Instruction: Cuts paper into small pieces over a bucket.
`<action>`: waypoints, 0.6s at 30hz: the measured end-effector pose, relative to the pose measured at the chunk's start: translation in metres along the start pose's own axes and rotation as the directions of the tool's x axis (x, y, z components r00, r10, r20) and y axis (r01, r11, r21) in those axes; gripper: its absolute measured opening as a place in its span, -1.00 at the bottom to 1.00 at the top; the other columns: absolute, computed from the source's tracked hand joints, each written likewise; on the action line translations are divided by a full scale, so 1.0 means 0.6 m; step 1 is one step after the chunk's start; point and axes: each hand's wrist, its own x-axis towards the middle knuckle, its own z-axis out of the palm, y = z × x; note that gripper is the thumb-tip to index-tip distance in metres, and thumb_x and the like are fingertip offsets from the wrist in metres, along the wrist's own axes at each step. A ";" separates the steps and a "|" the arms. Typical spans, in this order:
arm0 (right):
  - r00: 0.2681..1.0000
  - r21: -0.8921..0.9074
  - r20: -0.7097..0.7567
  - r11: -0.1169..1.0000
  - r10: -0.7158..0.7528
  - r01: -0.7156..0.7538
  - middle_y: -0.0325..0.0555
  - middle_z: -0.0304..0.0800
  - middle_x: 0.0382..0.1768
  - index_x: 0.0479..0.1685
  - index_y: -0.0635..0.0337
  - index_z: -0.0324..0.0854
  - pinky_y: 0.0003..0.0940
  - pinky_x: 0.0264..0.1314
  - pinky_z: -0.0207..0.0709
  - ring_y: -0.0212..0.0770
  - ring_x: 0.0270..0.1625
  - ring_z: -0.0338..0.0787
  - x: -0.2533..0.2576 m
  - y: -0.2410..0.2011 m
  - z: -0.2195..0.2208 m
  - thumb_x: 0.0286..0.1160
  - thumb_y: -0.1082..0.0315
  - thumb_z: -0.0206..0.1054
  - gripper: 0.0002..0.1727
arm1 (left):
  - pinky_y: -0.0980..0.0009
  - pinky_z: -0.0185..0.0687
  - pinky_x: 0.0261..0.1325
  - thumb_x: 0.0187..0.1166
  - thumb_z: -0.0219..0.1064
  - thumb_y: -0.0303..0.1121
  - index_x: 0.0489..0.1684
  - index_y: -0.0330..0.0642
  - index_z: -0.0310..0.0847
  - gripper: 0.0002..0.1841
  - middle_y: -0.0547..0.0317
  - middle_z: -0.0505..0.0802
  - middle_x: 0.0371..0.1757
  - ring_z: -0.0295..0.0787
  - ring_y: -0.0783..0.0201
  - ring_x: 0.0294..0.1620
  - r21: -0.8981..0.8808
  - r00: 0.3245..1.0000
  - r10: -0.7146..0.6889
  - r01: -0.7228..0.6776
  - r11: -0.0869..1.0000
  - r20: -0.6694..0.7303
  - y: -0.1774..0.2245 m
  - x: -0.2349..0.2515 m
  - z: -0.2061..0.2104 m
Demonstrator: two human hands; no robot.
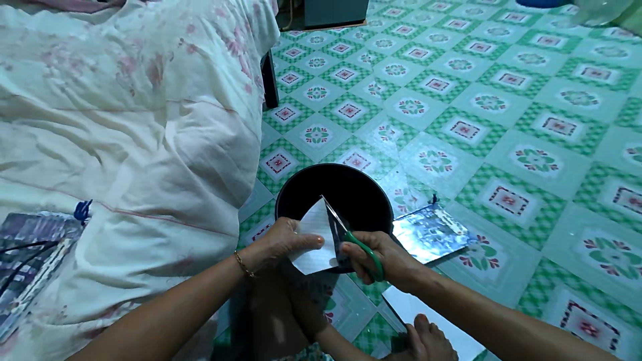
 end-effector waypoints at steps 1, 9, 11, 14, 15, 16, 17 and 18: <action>1.000 0.000 -0.013 1.000 0.003 -0.003 -0.53 0.61 -0.73 -0.37 0.01 0.56 -0.70 -0.57 0.50 -0.59 -0.68 0.61 0.000 0.001 -0.001 0.64 0.17 0.26 -0.79 | 0.55 0.79 -0.16 0.56 0.39 -0.58 -0.19 -0.26 0.66 -0.95 0.33 0.87 -0.41 0.84 0.51 -0.39 0.002 1.000 0.000 0.000 1.000 0.002 0.000 0.001 -0.003; 0.998 -0.128 -0.007 0.990 0.066 -0.067 -0.44 0.72 -0.48 -0.04 0.13 0.50 -0.65 -0.39 0.56 -0.55 -0.48 0.71 -0.003 -0.003 -0.003 0.75 0.04 0.09 -0.68 | 0.54 0.77 -0.13 0.63 0.35 -0.52 -0.12 -0.31 0.63 -0.95 0.32 0.83 -0.40 0.81 0.51 -0.38 -0.006 0.997 0.025 -0.025 1.000 -0.067 0.004 0.003 -0.006; 0.994 -0.228 0.047 0.970 0.100 -0.087 -0.42 0.73 -0.41 0.04 0.17 0.49 -0.64 -0.38 0.51 -0.56 -0.42 0.70 -0.006 -0.006 -0.011 0.74 -0.01 0.08 -0.61 | 0.54 0.75 -0.14 0.67 0.30 -0.51 -0.12 -0.33 0.62 -0.94 0.29 0.81 -0.40 0.79 0.51 -0.39 -0.040 0.991 0.058 -0.063 0.997 -0.124 0.009 0.005 -0.011; 0.984 -0.351 0.111 0.932 0.136 -0.090 -0.35 0.72 -0.32 0.16 0.22 0.50 -0.56 -0.30 0.48 -0.52 -0.36 0.66 -0.012 -0.010 -0.023 0.66 -0.14 0.14 -0.46 | 0.53 0.75 -0.15 0.69 0.29 -0.49 -0.13 -0.32 0.62 -0.93 0.27 0.81 -0.42 0.79 0.49 -0.38 -0.040 0.981 0.098 -0.107 0.993 -0.169 0.014 0.011 -0.028; 0.982 -0.374 0.124 0.923 0.144 -0.088 -0.35 0.72 -0.32 0.16 0.22 0.50 -0.55 -0.29 0.48 -0.51 -0.35 0.66 -0.013 -0.009 -0.026 0.63 -0.16 0.15 -0.43 | 0.52 0.76 -0.16 0.67 0.31 -0.50 -0.16 -0.32 0.64 -0.94 0.27 0.82 -0.43 0.80 0.48 -0.40 -0.034 0.979 0.107 -0.115 0.993 -0.174 0.016 0.012 -0.033; 0.980 -0.391 0.135 0.917 0.146 -0.083 -0.33 0.71 -0.31 0.15 0.23 0.52 -0.52 -0.27 0.50 -0.50 -0.34 0.66 -0.014 -0.009 -0.028 0.62 -0.16 0.16 -0.43 | 0.53 0.76 -0.18 0.66 0.31 -0.52 -0.21 -0.30 0.66 -0.94 0.28 0.83 -0.46 0.80 0.48 -0.42 -0.029 0.980 0.112 -0.118 0.993 -0.163 0.018 0.011 -0.036; 0.979 -0.404 0.145 0.912 0.143 -0.073 -0.32 0.71 -0.32 0.13 0.23 0.53 -0.51 -0.26 0.50 -0.50 -0.35 0.66 -0.014 -0.009 -0.028 0.62 -0.15 0.17 -0.44 | 0.54 0.76 -0.20 0.65 0.31 -0.54 -0.27 -0.28 0.67 -0.92 0.29 0.83 -0.48 0.80 0.49 -0.44 -0.023 0.984 0.112 -0.117 0.993 -0.141 0.019 0.009 -0.037; 0.977 -0.413 0.159 0.908 0.141 -0.063 -0.32 0.71 -0.33 0.11 0.23 0.54 -0.51 -0.26 0.51 -0.50 -0.35 0.66 -0.014 -0.009 -0.027 0.62 -0.15 0.18 -0.45 | 0.55 0.76 -0.22 0.64 0.31 -0.55 -0.32 -0.26 0.67 -0.89 0.30 0.84 -0.50 0.80 0.49 -0.46 -0.015 0.987 0.111 -0.114 0.993 -0.112 0.019 0.008 -0.037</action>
